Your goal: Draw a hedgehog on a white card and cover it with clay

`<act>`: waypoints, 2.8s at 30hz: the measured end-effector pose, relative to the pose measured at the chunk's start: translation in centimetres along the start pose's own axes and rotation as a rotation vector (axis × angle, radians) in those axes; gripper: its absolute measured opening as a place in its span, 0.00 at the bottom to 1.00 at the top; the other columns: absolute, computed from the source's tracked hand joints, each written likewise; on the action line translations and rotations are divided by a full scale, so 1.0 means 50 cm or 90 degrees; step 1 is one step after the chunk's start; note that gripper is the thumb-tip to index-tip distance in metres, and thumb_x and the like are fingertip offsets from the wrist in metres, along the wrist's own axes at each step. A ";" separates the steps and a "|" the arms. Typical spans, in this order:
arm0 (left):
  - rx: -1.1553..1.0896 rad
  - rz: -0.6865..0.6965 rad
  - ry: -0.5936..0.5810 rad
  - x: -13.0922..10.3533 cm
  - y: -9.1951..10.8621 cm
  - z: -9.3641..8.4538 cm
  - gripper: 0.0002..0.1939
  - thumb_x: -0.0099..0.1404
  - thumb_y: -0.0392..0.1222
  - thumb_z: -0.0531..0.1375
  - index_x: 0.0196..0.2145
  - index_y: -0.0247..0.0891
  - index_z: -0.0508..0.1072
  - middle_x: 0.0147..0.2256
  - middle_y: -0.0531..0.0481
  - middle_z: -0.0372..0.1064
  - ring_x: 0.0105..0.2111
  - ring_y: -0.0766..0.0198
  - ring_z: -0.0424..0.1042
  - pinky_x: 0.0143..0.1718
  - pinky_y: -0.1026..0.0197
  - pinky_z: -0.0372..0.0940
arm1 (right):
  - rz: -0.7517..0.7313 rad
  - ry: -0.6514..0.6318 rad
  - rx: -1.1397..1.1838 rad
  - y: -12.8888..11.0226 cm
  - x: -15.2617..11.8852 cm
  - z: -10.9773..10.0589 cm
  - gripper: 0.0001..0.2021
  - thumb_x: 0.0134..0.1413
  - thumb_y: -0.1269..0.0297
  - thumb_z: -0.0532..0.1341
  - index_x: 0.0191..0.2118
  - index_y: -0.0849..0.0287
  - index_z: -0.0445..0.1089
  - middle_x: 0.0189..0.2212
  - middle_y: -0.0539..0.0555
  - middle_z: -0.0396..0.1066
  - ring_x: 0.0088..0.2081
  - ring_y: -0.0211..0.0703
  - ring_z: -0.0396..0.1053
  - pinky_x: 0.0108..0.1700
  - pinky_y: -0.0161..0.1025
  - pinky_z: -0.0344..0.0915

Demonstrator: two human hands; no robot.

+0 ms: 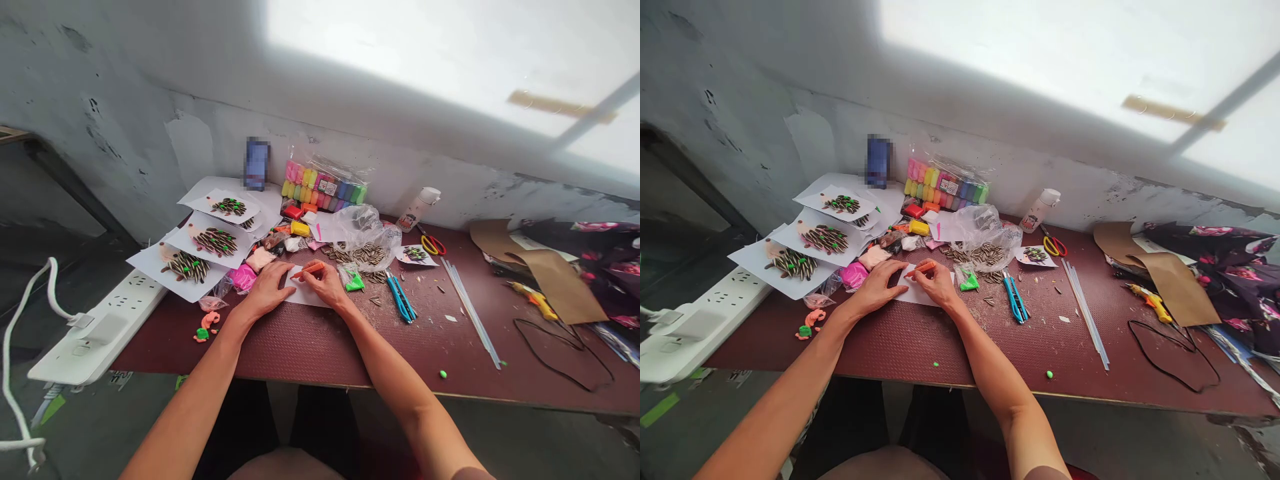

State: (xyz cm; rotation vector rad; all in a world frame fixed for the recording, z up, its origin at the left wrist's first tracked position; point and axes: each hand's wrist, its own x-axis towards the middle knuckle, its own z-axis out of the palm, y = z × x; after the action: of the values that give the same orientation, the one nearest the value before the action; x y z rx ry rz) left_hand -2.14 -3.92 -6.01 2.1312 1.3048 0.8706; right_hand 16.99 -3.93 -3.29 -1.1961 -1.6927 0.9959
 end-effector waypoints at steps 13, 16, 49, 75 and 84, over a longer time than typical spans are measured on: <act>0.002 0.001 0.000 0.000 -0.002 0.000 0.24 0.57 0.42 0.64 0.52 0.41 0.74 0.52 0.44 0.74 0.55 0.46 0.70 0.61 0.42 0.62 | 0.012 -0.020 0.004 0.010 0.003 -0.004 0.10 0.53 0.68 0.60 0.29 0.59 0.81 0.32 0.52 0.74 0.28 0.34 0.65 0.30 0.32 0.58; 0.000 0.002 0.001 0.000 -0.003 0.000 0.24 0.57 0.42 0.64 0.53 0.41 0.74 0.53 0.43 0.74 0.55 0.46 0.70 0.60 0.42 0.63 | 0.009 -0.016 0.002 0.014 0.003 -0.005 0.10 0.52 0.67 0.60 0.28 0.59 0.80 0.31 0.52 0.74 0.28 0.34 0.65 0.29 0.32 0.58; 0.010 0.003 0.001 -0.001 -0.017 0.005 0.24 0.57 0.42 0.64 0.53 0.39 0.72 0.53 0.43 0.73 0.56 0.47 0.69 0.61 0.43 0.62 | 0.072 0.097 -0.049 0.012 -0.018 -0.053 0.12 0.49 0.71 0.59 0.27 0.58 0.81 0.30 0.52 0.76 0.31 0.37 0.68 0.34 0.33 0.62; 0.036 0.018 -0.002 -0.002 -0.006 0.006 0.24 0.59 0.44 0.63 0.54 0.40 0.73 0.51 0.43 0.72 0.55 0.47 0.68 0.60 0.43 0.62 | 0.063 0.097 -0.076 0.014 -0.019 -0.050 0.11 0.49 0.66 0.59 0.29 0.59 0.81 0.30 0.52 0.75 0.29 0.36 0.66 0.31 0.33 0.60; 0.032 0.011 -0.008 -0.001 -0.008 0.007 0.22 0.58 0.44 0.63 0.52 0.41 0.76 0.52 0.43 0.71 0.54 0.46 0.68 0.60 0.43 0.63 | 0.069 0.100 -0.100 0.008 -0.021 -0.050 0.12 0.50 0.68 0.59 0.29 0.59 0.82 0.29 0.51 0.74 0.28 0.36 0.66 0.30 0.32 0.59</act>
State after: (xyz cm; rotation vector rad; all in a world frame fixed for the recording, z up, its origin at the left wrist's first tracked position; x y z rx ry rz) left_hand -2.15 -3.83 -6.56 2.1859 1.3162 0.8383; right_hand 19.63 -4.48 -2.94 -1.4432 -1.6189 0.8206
